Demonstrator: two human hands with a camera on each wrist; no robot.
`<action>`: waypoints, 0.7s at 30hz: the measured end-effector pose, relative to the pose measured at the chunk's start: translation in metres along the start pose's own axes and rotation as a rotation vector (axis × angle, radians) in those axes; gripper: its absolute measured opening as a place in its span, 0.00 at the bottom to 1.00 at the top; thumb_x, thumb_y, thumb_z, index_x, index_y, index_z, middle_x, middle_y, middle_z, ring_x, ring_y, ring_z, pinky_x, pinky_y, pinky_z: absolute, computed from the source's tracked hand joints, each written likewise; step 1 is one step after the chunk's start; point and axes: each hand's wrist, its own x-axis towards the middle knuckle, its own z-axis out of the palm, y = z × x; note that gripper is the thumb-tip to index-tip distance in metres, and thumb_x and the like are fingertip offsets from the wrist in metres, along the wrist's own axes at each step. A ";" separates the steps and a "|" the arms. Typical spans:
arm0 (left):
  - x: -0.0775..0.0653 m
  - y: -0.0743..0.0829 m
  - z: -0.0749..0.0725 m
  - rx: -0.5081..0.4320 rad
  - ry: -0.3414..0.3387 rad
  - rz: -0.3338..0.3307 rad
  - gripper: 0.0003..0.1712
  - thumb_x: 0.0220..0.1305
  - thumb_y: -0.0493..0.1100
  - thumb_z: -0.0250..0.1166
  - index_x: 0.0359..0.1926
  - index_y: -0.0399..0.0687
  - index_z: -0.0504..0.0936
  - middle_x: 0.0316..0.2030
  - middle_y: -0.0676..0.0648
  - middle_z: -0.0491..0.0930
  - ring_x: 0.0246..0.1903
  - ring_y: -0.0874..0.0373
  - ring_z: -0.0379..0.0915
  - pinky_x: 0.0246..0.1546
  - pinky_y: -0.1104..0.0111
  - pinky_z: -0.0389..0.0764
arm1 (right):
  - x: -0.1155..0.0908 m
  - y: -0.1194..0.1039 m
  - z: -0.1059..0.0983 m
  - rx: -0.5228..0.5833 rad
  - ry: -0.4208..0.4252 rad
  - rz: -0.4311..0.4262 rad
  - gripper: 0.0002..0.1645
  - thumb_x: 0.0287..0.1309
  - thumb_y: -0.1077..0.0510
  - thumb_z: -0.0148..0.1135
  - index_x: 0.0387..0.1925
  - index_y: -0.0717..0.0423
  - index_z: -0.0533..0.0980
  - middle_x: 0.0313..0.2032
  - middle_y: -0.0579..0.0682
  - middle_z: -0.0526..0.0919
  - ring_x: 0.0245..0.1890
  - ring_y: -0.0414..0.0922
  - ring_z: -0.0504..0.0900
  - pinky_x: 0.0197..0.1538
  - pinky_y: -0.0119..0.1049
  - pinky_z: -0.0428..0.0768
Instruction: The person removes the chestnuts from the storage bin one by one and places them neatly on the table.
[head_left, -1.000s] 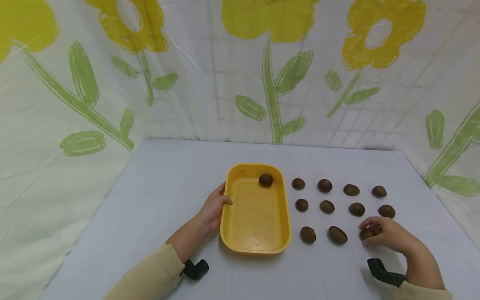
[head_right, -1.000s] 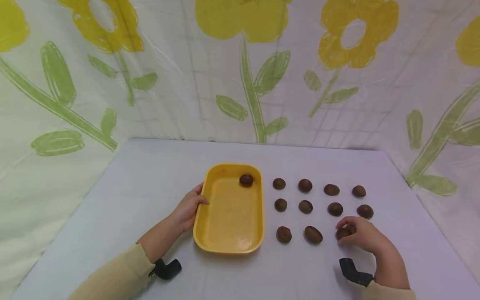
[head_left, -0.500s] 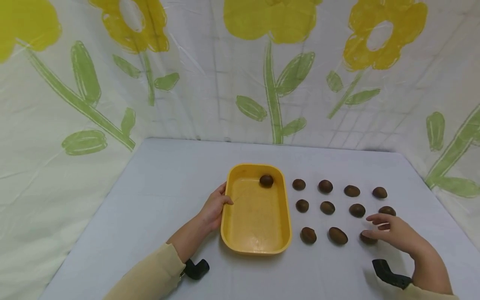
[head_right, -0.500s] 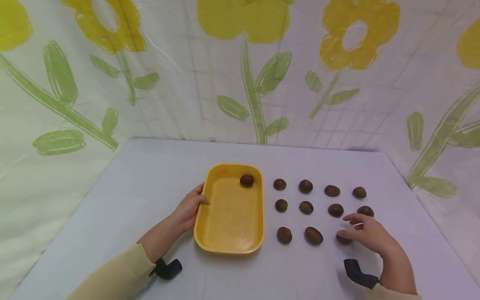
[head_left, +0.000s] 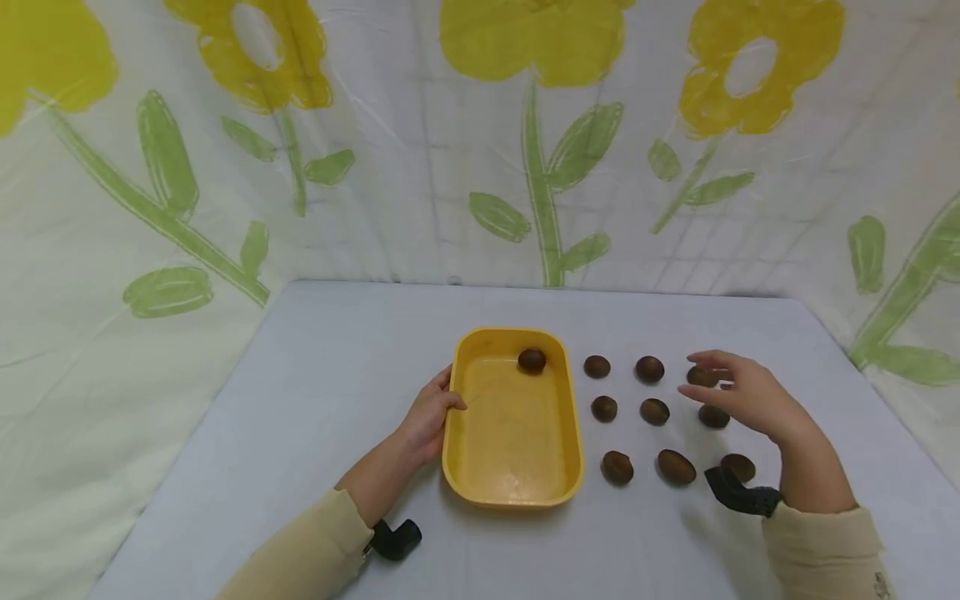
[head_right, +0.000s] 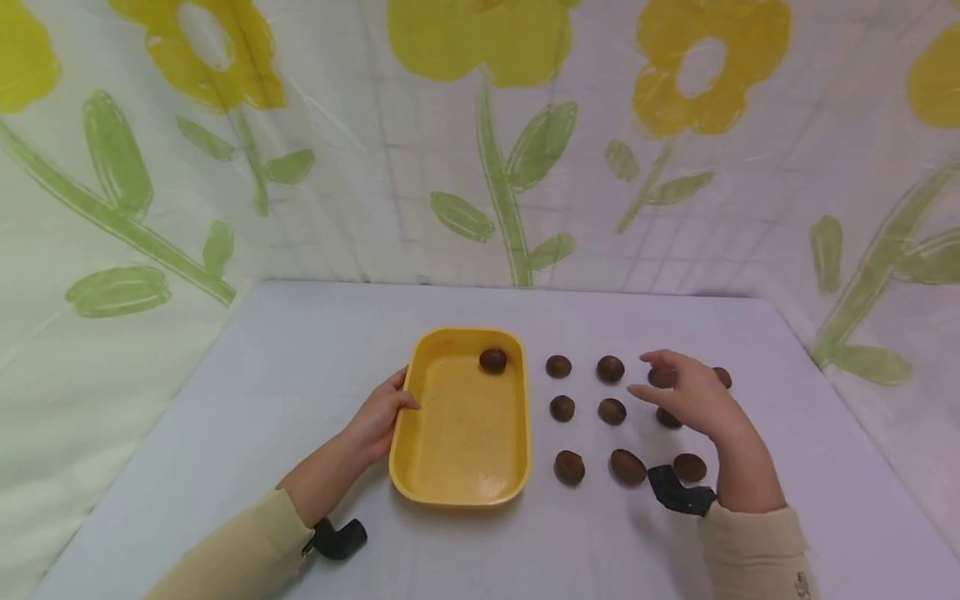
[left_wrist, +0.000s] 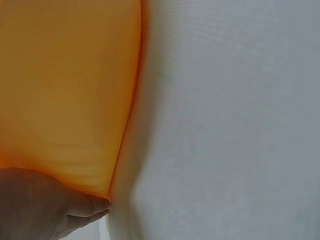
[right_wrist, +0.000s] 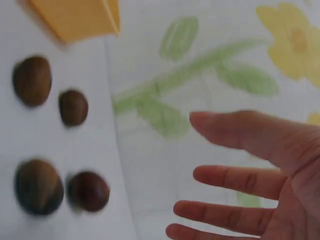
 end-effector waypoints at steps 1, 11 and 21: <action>0.000 0.000 0.000 0.000 -0.001 0.001 0.44 0.53 0.24 0.42 0.73 0.44 0.45 0.71 0.44 0.50 0.69 0.47 0.51 0.69 0.55 0.56 | 0.004 -0.009 0.001 0.001 -0.005 -0.020 0.40 0.55 0.41 0.59 0.61 0.64 0.64 0.59 0.69 0.69 0.56 0.69 0.68 0.51 0.60 0.73; 0.000 0.000 -0.001 -0.014 -0.013 0.001 0.44 0.53 0.23 0.41 0.73 0.43 0.44 0.71 0.44 0.50 0.69 0.47 0.51 0.69 0.56 0.55 | 0.043 -0.082 0.027 0.003 -0.100 -0.235 0.37 0.52 0.45 0.64 0.60 0.58 0.68 0.59 0.61 0.72 0.58 0.62 0.71 0.56 0.57 0.72; 0.000 0.000 -0.001 -0.011 -0.022 0.020 0.44 0.53 0.23 0.41 0.72 0.42 0.44 0.72 0.43 0.49 0.69 0.46 0.50 0.69 0.55 0.54 | 0.096 -0.140 0.068 -0.157 -0.301 -0.341 0.33 0.57 0.53 0.60 0.61 0.66 0.67 0.59 0.63 0.71 0.61 0.58 0.68 0.64 0.52 0.66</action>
